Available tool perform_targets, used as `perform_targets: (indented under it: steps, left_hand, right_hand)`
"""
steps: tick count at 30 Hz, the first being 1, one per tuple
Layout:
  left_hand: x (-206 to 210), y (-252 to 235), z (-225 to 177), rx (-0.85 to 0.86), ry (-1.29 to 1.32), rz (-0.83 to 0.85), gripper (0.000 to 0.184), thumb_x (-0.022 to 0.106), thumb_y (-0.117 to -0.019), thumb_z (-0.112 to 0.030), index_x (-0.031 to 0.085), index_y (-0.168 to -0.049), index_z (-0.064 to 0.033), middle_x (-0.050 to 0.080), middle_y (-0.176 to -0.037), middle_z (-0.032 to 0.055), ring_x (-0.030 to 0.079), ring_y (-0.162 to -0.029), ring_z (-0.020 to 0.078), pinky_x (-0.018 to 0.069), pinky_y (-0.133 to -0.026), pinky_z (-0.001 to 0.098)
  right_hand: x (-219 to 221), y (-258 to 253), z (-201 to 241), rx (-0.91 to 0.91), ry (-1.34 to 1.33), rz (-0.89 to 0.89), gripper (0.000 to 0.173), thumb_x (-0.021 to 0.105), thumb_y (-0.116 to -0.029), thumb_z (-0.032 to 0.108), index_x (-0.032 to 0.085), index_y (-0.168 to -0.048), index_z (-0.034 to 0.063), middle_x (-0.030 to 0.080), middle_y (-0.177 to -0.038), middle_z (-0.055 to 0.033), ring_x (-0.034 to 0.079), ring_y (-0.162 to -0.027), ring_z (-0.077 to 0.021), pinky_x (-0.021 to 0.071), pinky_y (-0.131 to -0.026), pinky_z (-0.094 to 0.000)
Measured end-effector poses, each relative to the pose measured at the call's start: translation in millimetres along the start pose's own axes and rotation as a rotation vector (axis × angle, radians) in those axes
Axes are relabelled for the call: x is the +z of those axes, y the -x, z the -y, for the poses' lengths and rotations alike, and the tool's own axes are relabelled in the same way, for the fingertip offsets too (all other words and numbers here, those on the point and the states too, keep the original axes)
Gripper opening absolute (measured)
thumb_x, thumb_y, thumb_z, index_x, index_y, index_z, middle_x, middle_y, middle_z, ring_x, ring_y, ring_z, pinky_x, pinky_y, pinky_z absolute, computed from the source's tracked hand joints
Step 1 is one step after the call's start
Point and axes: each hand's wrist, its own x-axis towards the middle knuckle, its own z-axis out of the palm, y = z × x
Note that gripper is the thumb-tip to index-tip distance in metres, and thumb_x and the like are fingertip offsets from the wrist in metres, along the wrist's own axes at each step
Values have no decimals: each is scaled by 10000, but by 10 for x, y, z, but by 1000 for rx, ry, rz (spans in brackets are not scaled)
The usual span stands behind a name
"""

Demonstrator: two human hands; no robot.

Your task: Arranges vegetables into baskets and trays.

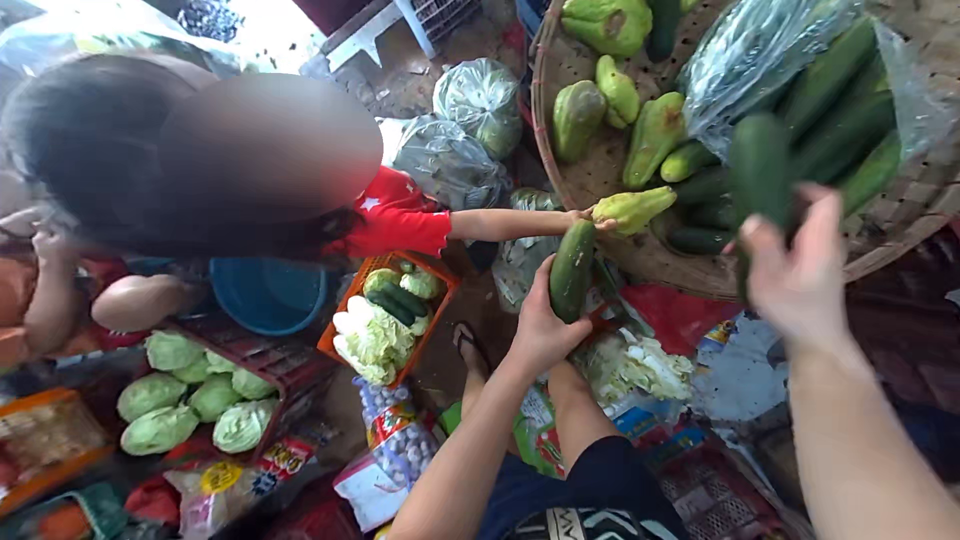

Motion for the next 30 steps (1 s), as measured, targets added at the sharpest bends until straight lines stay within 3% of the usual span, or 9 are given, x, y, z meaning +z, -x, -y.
perform_targets:
  steps: [3, 6, 9, 12, 16, 20, 26, 28, 30]
  left_hand:
    - [-118, 191, 124, 47, 57, -5, 934, 845, -742, -182, 366, -1530, -27, 654, -1284, 135, 663, -1134, 146, 551, -1005, 344]
    - [-319, 479, 301, 59, 101, -26, 901, 868, -723, -131, 419, -1490, 22, 660, -1295, 125, 651, -1174, 139, 538, -1047, 337]
    - [-627, 792, 629, -46, 58, -58, 897, 812, -731, -153, 406, -1519, -17, 636, -1328, 135, 653, -1160, 160, 554, -1000, 353]
    - [-967, 1040, 1085, -228, 175, -116, 906, 814, -764, -183, 373, -1543, -45, 640, -1316, 138, 664, -1136, 165, 562, -982, 366]
    - [-1485, 1061, 1896, -549, 372, -278, 953, 801, -820, -235, 255, -1584, -72, 580, -1367, 214, 639, -1183, 266, 544, -1000, 462]
    - [-2109, 686, 2796, -619, 341, -409, 938, 757, -879, -205, 181, -1600, -32, 518, -1437, 258, 585, -1275, 318, 500, -1066, 484]
    - [-2986, -280, 3791, -640, 69, -388, 913, 722, -938, -254, 155, -1635, -95, 468, -1460, 334, 536, -1300, 467, 457, -1060, 622]
    - [-3199, -626, 4070, -652, -10, -351, 808, 673, -980, -315, 227, -1629, -133, 503, -1442, 322, 545, -1298, 468, 454, -1059, 632]
    - [-3332, -914, 4364, -652, -5, -342, 754, 625, -1010, -356, 246, -1623, -137, 541, -1426, 289, 555, -1305, 437, 449, -1072, 623]
  right_hand:
    - [571, 761, 197, -315, -225, 410, 670, 665, -957, 473, 508, -1470, 72, 656, -1297, -107, 658, -1112, -108, 582, -948, -328]
    - [1069, 1012, 265, -477, -40, 425, 573, 653, -979, 438, 570, -1455, 130, 687, -1198, -135, 694, -1046, -207, 609, -867, -395]
    - [1387, 934, 394, -245, 149, 318, 622, 584, -1018, 434, 491, -1515, 72, 644, -1275, -228, 667, -1123, -340, 568, -933, -514]
    - [1845, 866, 456, 71, 28, 436, 708, 583, -997, 470, 403, -1563, 85, 577, -1441, -175, 606, -1279, -240, 500, -1076, -443]
    - [2770, 1005, 609, 464, -187, 771, 724, 639, -958, 187, 303, -1591, 89, 625, -1256, -177, 683, -886, -216, 593, -772, -398]
    - [3965, 1026, 770, 611, -59, 1001, 648, 601, -1025, 267, 296, -1585, 149, 632, -1222, -185, 686, -762, -237, 598, -677, -410]
    - [5814, 851, 772, 483, 99, 1052, 646, 627, -1017, 262, 340, -1581, 129, 625, -1280, -252, 664, -1038, -358, 537, -901, -538]
    - [6243, 855, 797, 544, 166, 955, 654, 619, -1002, 256, 348, -1566, 65, 576, -1373, -297, 593, -1240, -444, 481, -1010, -627]
    - [6522, 862, 904, 706, 246, 896, 654, 525, -1040, 276, 273, -1557, -36, 454, -1489, -311, 478, -1383, -427, 431, -1097, -580]
